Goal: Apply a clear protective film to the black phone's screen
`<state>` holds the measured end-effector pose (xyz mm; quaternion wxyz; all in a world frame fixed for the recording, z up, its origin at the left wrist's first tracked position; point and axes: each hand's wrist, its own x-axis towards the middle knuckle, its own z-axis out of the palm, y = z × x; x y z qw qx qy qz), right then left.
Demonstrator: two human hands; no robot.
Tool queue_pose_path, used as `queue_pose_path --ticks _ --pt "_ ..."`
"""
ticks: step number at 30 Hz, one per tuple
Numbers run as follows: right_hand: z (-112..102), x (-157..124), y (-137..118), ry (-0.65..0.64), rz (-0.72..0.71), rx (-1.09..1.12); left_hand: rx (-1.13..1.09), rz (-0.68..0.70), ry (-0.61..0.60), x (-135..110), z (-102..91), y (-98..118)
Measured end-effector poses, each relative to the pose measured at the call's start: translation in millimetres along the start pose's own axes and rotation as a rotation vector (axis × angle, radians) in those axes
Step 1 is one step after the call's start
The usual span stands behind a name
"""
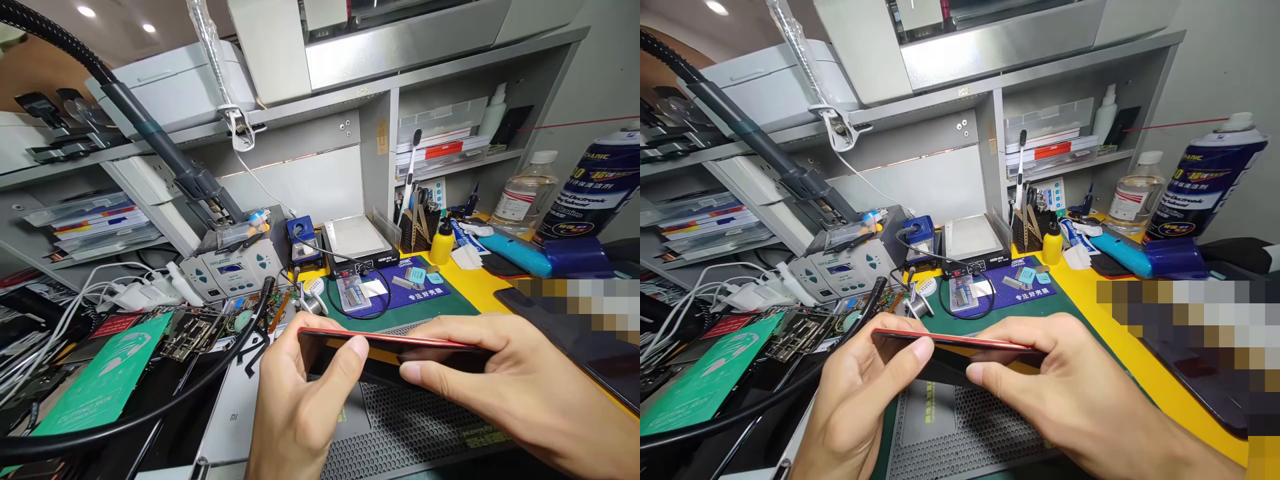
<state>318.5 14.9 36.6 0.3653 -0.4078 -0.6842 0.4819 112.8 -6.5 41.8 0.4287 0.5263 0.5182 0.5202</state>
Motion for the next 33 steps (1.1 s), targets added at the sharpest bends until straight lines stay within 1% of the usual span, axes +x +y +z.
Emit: queue_pose_path --ticks 4,9,19,25,33 --pt "0.9 0.4 0.8 -0.003 -0.011 -0.003 0.007 -0.022 0.006 1.6 0.5 -0.5" --pt "-0.3 1.2 1.7 -0.009 0.005 -0.02 0.009 -0.018 -0.006 2.9 1.0 -0.2" --pt "1.8 1.5 -5.1 0.0 0.031 -0.004 0.016 -0.017 0.031 0.1 2.3 -0.3" --pt "3.2 2.0 -3.8 0.013 0.037 -0.042 -0.012 -0.023 0.013 1.2 2.7 -1.7" --pt "3.9 0.7 -4.1 -0.017 0.065 0.029 0.0 -0.027 0.074 0.2 6.6 1.2"
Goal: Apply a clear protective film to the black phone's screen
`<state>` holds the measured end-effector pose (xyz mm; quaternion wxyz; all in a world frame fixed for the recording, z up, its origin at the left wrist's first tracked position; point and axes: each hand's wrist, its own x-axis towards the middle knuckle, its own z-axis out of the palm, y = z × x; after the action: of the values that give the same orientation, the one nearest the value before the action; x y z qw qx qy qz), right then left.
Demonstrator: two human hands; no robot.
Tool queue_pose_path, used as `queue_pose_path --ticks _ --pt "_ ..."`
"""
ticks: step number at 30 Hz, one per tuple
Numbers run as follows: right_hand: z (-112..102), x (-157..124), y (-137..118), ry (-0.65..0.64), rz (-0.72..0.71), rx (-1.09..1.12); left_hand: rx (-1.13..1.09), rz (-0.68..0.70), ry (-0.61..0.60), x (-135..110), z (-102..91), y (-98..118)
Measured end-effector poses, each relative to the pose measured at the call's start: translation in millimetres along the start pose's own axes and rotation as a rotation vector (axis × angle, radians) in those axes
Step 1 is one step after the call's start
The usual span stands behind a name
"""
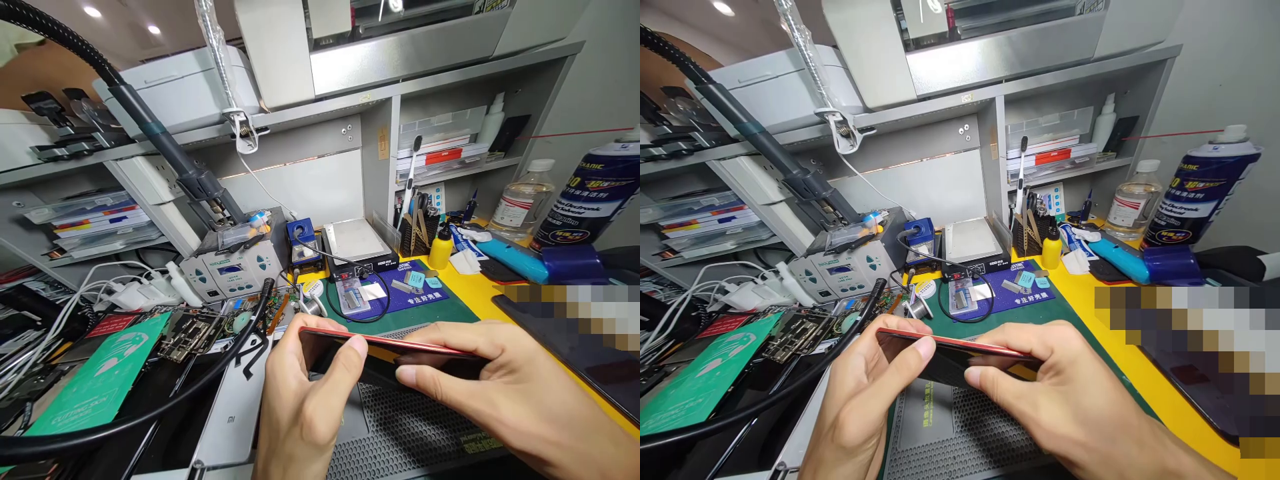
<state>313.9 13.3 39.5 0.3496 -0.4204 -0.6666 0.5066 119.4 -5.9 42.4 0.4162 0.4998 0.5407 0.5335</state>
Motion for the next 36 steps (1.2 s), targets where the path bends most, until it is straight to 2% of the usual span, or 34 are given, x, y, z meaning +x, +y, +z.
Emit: queue_pose_path --ticks 6,11,21,24,32,36 --pt "-0.2 0.6 1.8 0.026 0.025 -0.028 -0.03 0.003 -0.02 0.2 1.4 0.1" --pt "-1.1 -0.1 1.8 0.016 0.007 -0.028 0.006 0.022 0.03 -0.6 5.1 0.6" --pt "-6.9 2.9 -1.5 0.016 0.029 -0.014 -0.042 -0.021 -0.055 3.2 -3.5 0.7" --pt "-8.4 3.3 -3.1 0.012 0.025 -0.015 -0.029 -0.033 -0.02 2.0 -2.2 2.3" --pt "-7.1 3.5 -4.1 -0.021 0.043 0.036 0.188 0.007 0.074 -3.1 5.4 2.8" --pt "-13.2 5.2 -7.7 -0.008 0.071 0.089 0.13 0.048 -0.007 -0.8 -1.9 1.1"
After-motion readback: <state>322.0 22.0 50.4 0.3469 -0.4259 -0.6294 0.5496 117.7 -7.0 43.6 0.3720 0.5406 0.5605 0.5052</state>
